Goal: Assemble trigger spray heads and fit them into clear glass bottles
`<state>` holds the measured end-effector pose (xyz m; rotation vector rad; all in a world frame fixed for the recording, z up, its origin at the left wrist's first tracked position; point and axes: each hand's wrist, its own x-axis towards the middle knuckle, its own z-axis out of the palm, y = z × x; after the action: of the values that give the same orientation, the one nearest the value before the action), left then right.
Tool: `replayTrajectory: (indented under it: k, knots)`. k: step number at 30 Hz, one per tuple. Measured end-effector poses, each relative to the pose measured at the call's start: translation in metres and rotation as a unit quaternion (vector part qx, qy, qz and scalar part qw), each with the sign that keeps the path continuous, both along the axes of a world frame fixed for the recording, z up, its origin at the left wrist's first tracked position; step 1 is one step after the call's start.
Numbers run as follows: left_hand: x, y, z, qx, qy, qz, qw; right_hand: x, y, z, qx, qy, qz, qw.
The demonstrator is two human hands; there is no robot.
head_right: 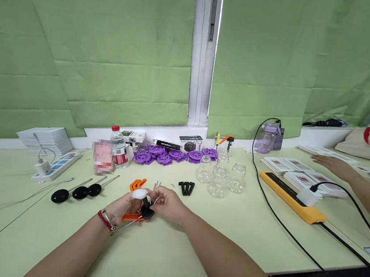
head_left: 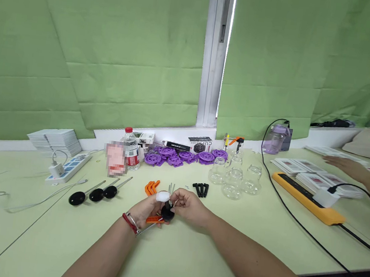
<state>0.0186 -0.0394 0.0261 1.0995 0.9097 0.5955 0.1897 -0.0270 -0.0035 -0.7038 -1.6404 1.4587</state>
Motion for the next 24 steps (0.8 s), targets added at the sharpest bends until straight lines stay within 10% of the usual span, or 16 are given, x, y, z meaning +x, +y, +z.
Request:
replayTrajectory:
  k: [24]
  knots:
    - [0.0012,-0.0005,0.0035,-0.011,-0.005,0.004,1.0,-0.0002,-0.0016,0.0001,-0.002,-0.016,0.006,1.0]
